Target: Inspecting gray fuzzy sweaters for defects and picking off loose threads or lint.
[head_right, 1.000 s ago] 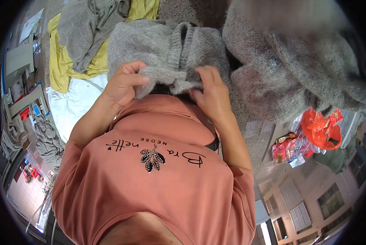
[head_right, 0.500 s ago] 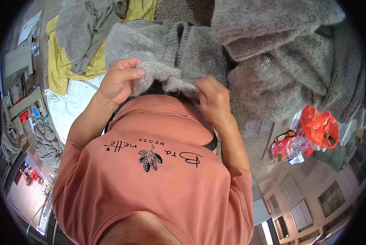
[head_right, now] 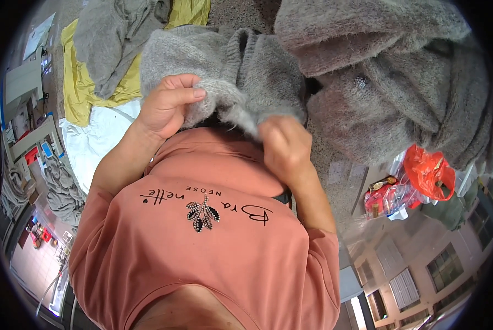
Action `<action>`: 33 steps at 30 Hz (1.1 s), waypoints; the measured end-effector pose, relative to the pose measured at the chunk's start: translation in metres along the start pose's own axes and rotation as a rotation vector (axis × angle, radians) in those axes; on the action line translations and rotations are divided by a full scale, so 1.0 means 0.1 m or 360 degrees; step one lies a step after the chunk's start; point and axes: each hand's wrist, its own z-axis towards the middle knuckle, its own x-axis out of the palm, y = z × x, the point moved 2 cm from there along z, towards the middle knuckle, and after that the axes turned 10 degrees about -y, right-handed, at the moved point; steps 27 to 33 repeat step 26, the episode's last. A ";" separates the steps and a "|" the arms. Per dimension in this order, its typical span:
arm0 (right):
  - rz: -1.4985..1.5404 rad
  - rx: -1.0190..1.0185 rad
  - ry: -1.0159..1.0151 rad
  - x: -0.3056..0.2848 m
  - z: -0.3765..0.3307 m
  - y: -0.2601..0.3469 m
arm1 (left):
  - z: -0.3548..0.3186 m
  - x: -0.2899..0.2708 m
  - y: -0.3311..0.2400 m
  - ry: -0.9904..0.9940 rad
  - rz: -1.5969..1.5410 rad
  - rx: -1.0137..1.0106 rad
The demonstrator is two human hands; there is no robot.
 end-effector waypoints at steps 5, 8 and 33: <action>0.0220 -0.0731 -0.0087 0.08 0.24 0.32 | 0.02 0.14 0.16 -0.0031 0.0325 0.0075; 0.0141 -0.0743 -0.0140 0.20 0.25 0.27 | -0.01 0.14 0.17 0.0071 0.0382 -0.0061; 0.0837 0.0218 0.0245 0.37 0.31 0.03 | -0.14 0.06 0.09 0.0040 0.0784 0.0363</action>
